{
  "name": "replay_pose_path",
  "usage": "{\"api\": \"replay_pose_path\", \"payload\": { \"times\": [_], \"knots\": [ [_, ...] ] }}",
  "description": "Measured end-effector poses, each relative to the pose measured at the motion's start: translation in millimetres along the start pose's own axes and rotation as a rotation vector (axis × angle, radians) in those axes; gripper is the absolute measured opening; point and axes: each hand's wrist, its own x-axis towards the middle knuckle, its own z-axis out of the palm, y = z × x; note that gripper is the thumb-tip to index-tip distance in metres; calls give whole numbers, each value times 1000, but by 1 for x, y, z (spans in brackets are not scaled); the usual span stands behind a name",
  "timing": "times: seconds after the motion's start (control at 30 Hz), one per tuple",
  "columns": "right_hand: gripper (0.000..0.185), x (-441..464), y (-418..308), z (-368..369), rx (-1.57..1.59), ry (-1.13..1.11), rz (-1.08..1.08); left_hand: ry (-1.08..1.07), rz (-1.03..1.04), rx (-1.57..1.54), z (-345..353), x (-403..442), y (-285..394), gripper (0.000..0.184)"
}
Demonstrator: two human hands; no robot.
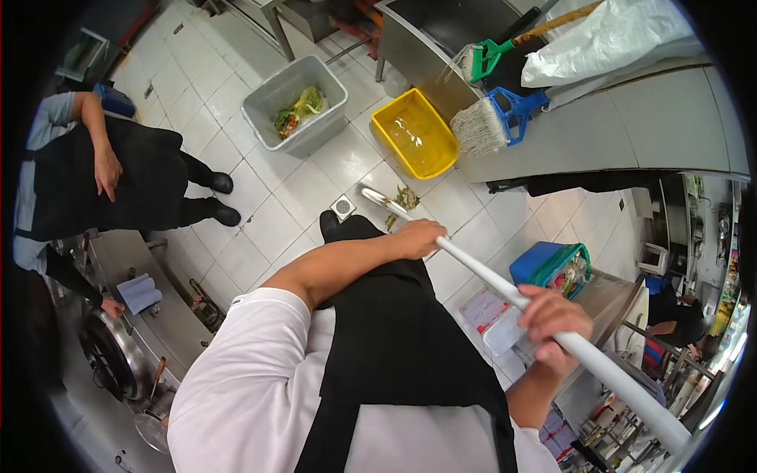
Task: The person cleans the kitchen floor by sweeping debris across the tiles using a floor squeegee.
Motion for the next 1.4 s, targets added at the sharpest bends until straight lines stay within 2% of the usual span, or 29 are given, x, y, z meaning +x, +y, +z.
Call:
{"api": "replay_pose_path", "payload": {
  "times": [0.07, 0.13, 0.27, 0.33, 0.43, 0.53, 0.63, 0.7, 0.77, 0.83, 0.9, 0.93, 1.03, 1.07, 1.17, 1.3, 1.37, 1.4],
  "knots": [
    [35, -5, -11, -8, 18, 48, -75, 81, -56, 6, 9, 2, -21, 23],
    [34, -11, -15, -6, -46, 185, -95, 297, -321, 10, 15, 4, -27, 29],
    [40, -28, 5, 3, 9, 312, -47, 437, -349, -56, 26, 20, -17, 34],
    [41, -40, 11, 4, 24, 350, -29, 571, -238, -41, 39, 26, -17, 33],
    [41, -56, 9, -5, 32, 389, 7, 552, -171, -17, 52, 36, -16, 26],
    [41, -63, 2, -20, 51, 282, 35, 435, -227, -54, 50, 45, 8, 22],
    [41, -67, -10, -22, 62, 260, 75, 375, -157, 12, 48, 44, 11, 20],
    [40, -71, -12, -27, 80, 274, 66, 382, -136, 12, 48, 44, 12, 21],
    [34, -72, -8, -27, 63, 277, 90, 517, -137, 7, 52, 45, 6, 22],
    [28, -69, 2, -22, 27, 266, 112, 523, -145, 4, 57, 53, -8, 19],
    [24, -70, 6, -23, -6, 275, 158, 273, -98, 33, 65, 62, -21, 12],
    [25, -71, 0, -25, -7, 315, 145, 284, -68, 2, 81, 64, -24, 2],
    [26, -83, -19, -36, 16, 377, 141, 139, -33, -35, 102, 67, 1, 18],
    [29, -84, -24, -39, 11, 386, 110, 63, -65, -62, 99, 67, 19, 9],
    [32, -84, -30, -46, 26, 388, 44, -20, -10, 1, 92, 74, 37, 26],
    [40, -80, -41, -66, 68, 360, -173, -20, 33, 29, 59, 83, 65, 30],
    [41, -72, -51, -68, 70, 407, -254, -107, 91, 12, 41, 90, 82, 31],
    [41, -65, -55, -72, 78, 443, -304, -153, 78, 8, 32, 94, 89, 40]
  ]
}}
